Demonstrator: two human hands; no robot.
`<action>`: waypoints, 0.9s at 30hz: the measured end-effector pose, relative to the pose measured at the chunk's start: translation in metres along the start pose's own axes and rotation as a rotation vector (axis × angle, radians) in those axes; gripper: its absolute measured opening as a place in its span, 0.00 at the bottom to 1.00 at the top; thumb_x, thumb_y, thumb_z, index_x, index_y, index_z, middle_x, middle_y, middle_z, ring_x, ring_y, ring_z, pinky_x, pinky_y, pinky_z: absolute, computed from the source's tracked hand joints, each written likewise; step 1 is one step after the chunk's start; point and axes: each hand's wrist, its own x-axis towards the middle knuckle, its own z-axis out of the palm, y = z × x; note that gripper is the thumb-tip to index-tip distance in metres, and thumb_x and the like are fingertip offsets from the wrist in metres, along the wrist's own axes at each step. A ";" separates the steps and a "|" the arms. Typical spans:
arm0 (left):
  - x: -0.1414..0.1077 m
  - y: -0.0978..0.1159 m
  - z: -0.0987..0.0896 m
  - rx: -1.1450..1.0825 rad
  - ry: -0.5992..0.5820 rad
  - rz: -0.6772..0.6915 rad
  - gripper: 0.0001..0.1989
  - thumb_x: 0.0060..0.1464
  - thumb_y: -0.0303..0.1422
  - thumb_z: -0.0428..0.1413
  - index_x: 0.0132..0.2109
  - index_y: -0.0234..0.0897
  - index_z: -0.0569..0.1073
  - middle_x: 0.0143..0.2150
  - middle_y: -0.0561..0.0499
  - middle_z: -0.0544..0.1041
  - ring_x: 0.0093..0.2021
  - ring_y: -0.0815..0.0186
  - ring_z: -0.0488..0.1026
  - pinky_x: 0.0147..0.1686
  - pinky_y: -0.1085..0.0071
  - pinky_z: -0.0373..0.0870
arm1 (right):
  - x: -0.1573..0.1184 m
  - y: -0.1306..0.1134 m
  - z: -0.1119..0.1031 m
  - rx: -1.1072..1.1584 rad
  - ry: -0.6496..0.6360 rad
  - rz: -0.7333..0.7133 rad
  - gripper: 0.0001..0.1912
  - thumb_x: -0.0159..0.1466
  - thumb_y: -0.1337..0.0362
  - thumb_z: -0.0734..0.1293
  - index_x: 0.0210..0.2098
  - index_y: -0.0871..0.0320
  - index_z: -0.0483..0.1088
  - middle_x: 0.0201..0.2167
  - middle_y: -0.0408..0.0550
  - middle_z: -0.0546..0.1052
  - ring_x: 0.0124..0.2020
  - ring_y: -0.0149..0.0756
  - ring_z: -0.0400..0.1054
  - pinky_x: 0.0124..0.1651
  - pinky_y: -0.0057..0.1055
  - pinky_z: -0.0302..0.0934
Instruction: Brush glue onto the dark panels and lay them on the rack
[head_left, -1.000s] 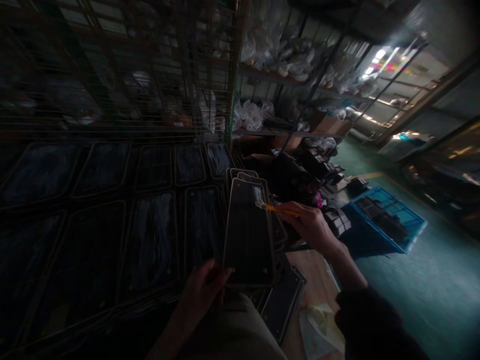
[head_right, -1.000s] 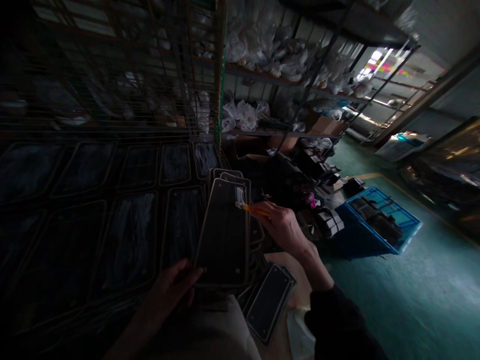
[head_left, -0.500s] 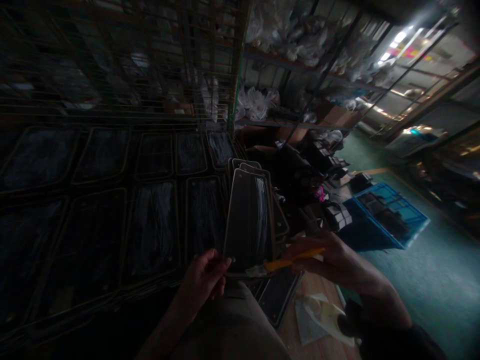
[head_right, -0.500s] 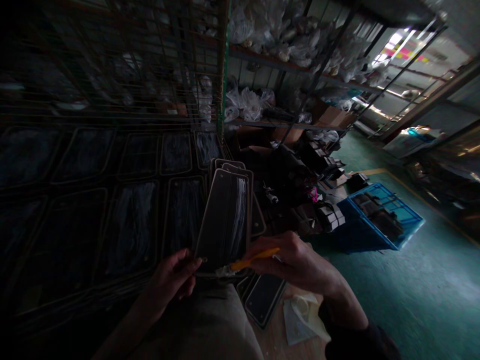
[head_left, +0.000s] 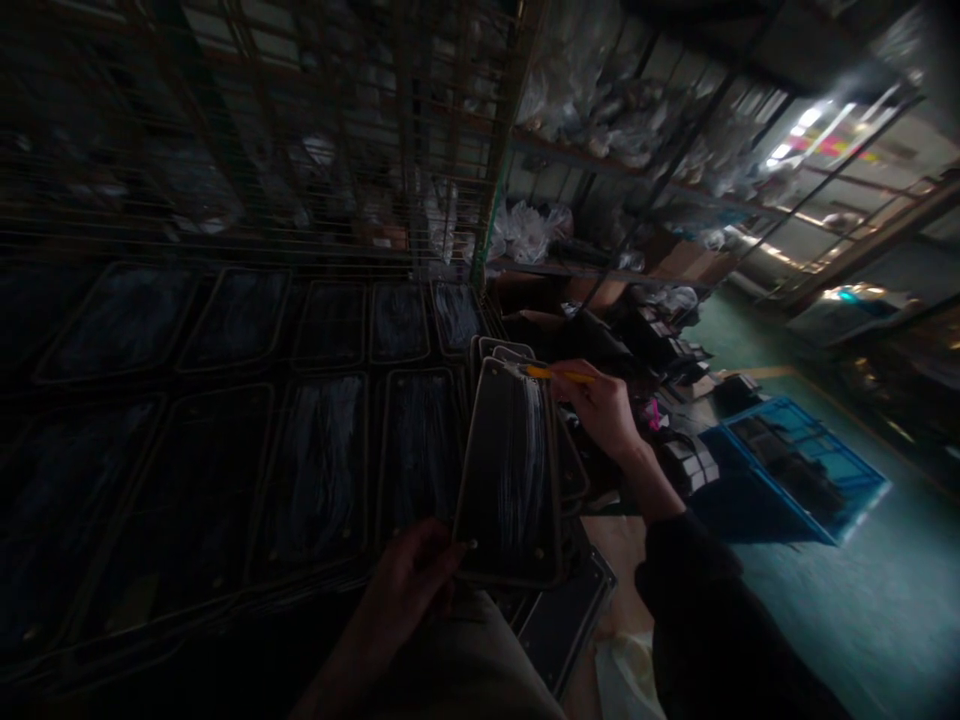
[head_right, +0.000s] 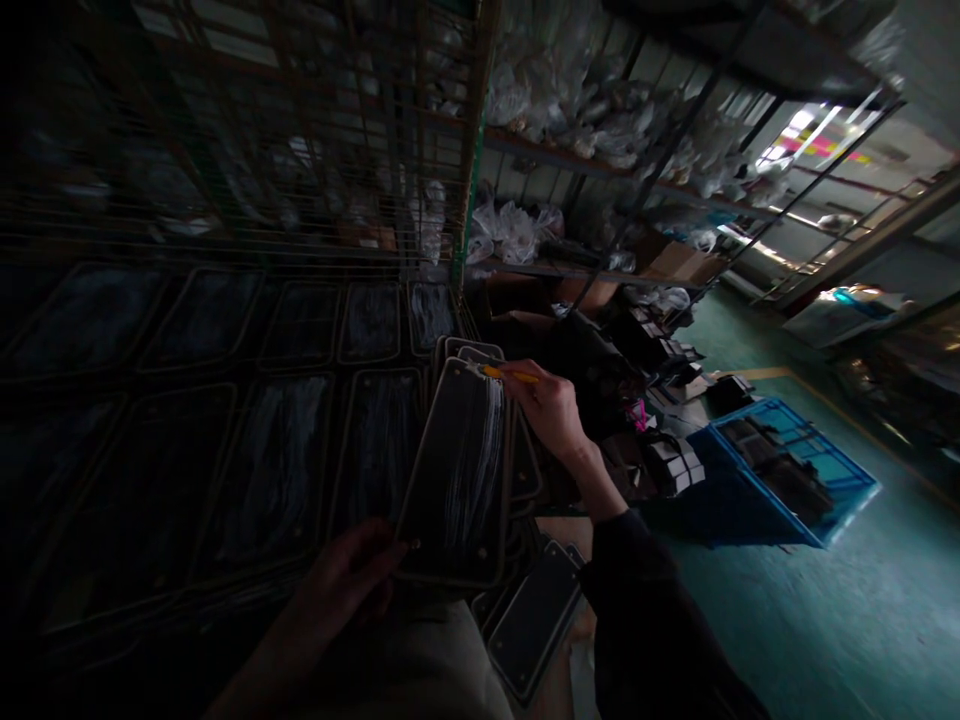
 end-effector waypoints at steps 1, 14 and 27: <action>0.000 0.000 -0.001 0.001 0.002 0.013 0.21 0.51 0.52 0.57 0.33 0.37 0.67 0.18 0.57 0.67 0.17 0.72 0.63 0.16 0.78 0.54 | -0.002 -0.002 0.003 -0.013 -0.021 -0.014 0.15 0.69 0.54 0.62 0.47 0.57 0.73 0.34 0.46 0.78 0.33 0.34 0.75 0.36 0.28 0.68; 0.000 -0.002 -0.003 0.021 -0.012 0.026 0.19 0.54 0.50 0.56 0.33 0.37 0.67 0.19 0.57 0.68 0.17 0.72 0.63 0.17 0.77 0.53 | 0.002 -0.015 0.008 0.176 -0.041 0.019 0.15 0.68 0.53 0.64 0.45 0.58 0.73 0.30 0.44 0.76 0.32 0.33 0.74 0.36 0.27 0.69; -0.003 -0.003 -0.006 -0.006 -0.069 0.015 0.18 0.56 0.49 0.54 0.35 0.38 0.64 0.19 0.59 0.67 0.17 0.72 0.65 0.17 0.78 0.56 | -0.098 -0.080 -0.020 0.155 -0.484 -0.001 0.10 0.69 0.65 0.64 0.48 0.56 0.73 0.38 0.45 0.78 0.36 0.29 0.73 0.36 0.24 0.66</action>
